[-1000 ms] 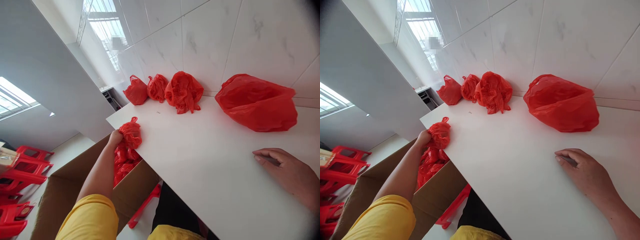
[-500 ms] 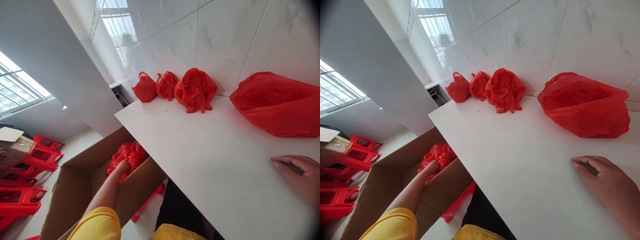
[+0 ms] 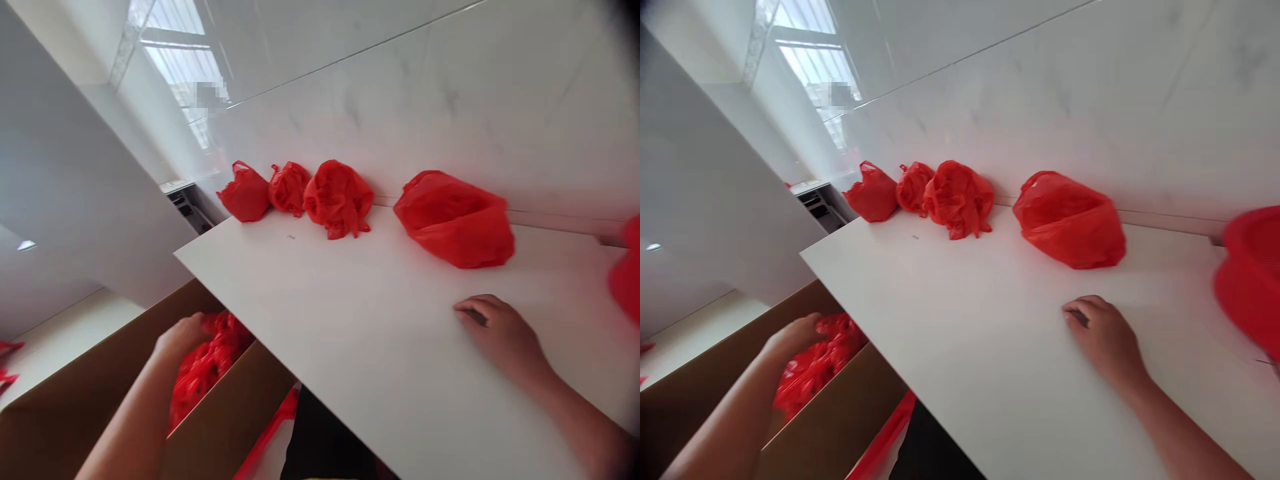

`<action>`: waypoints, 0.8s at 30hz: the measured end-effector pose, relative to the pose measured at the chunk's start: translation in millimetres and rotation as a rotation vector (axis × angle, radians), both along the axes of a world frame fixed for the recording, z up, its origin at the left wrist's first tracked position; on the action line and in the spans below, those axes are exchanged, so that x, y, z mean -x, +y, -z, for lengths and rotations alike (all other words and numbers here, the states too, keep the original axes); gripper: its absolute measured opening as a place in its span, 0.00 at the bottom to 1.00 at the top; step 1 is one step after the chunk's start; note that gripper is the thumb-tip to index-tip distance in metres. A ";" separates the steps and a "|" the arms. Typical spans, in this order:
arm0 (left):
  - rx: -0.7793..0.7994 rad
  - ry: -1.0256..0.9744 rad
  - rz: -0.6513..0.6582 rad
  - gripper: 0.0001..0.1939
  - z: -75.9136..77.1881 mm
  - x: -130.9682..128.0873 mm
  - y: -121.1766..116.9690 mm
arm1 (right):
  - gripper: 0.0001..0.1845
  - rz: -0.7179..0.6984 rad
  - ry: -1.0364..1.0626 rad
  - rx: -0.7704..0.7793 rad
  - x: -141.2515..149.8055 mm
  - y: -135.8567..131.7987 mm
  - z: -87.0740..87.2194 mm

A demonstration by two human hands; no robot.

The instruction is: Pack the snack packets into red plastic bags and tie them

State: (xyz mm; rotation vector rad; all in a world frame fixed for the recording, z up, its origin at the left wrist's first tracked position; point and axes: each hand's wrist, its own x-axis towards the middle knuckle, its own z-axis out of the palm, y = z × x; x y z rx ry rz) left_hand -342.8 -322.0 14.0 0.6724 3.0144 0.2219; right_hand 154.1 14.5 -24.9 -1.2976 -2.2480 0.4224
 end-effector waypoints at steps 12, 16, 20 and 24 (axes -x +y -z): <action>-0.355 0.090 0.854 0.24 -43.4 -162.6 243.7 | 0.09 -0.059 0.156 -0.048 7.7 -10.0 -14.2; -0.259 -0.065 0.987 0.33 -1.5 -227.7 320.0 | 0.12 0.063 0.118 -0.132 3.2 -11.0 -16.2; -0.320 0.006 0.917 0.33 20.3 -258.2 349.4 | 0.20 0.151 0.019 -0.272 -9.0 -8.0 -20.7; -0.762 0.063 0.942 0.46 14.6 -261.5 363.1 | 0.25 0.241 0.015 -0.283 -10.8 -3.8 -20.4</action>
